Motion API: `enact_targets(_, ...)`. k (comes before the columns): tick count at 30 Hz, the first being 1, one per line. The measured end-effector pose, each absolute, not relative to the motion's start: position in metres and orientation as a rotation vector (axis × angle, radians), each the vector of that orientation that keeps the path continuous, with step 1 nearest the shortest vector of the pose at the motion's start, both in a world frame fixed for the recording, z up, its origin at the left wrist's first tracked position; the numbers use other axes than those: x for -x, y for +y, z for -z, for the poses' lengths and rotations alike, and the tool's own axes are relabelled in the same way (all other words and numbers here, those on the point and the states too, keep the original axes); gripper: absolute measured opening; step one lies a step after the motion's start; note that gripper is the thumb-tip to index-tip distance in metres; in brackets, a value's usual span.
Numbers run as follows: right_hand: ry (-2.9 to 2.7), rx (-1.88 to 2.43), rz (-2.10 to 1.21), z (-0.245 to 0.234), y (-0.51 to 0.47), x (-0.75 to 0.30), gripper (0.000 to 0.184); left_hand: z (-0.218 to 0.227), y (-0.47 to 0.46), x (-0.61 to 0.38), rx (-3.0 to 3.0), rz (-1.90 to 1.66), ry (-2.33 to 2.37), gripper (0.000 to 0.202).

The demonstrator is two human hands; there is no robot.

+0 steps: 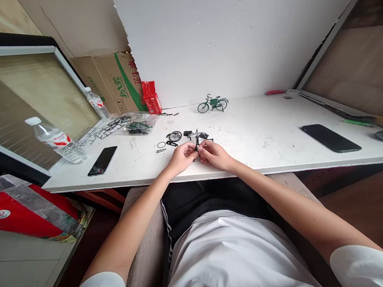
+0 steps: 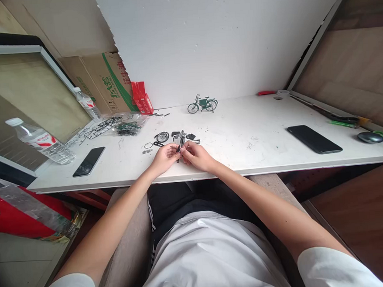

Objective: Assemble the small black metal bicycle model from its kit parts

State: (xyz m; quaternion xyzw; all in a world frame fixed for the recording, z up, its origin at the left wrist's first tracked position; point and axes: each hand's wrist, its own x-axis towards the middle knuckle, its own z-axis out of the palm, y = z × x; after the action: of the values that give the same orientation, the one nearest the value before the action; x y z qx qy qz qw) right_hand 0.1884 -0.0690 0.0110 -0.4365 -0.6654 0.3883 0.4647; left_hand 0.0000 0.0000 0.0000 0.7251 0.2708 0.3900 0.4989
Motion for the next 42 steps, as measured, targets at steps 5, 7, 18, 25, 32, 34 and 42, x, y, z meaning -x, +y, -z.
enact_targets(5,-1.634,1.07,-0.947,-0.0096,-0.0683,-0.1886,0.039,-0.0019,-0.0015,-0.0005,-1.747,-0.946,0.622,0.028)
enact_targets(7,-1.635,1.07,-0.948,-0.0096,-0.0683,-0.1885,0.039,-0.0021,-0.0016,-0.0004,-1.745,-0.944,0.622,0.028)
enact_targets(18,-1.614,1.06,-0.983,-0.0139,-0.0701,-0.1879,0.043,-0.0011,-0.0007,0.0002,-1.732,-0.928,0.638,0.032)
enact_targets(25,-1.551,1.06,-1.028,-0.0181,-0.0712,-0.1868,0.049,-0.0053,-0.003,0.0005,-1.712,-0.906,0.633,0.034)
enact_targets(32,-1.517,1.093,-1.034,-0.0179,-0.0712,-0.1869,0.051,-0.0021,-0.0001,0.0007,-1.679,-0.896,0.64,0.037)
enact_targets(34,-1.509,1.092,-1.025,-0.0175,-0.0708,-0.1873,0.051,-0.002,0.0002,0.0005,-1.666,-0.899,0.65,0.039)
enact_targets(42,-1.459,1.089,-1.012,-0.019,-0.0708,-0.1871,0.051,-0.0046,-0.0012,0.001,-1.669,-0.898,0.623,0.034)
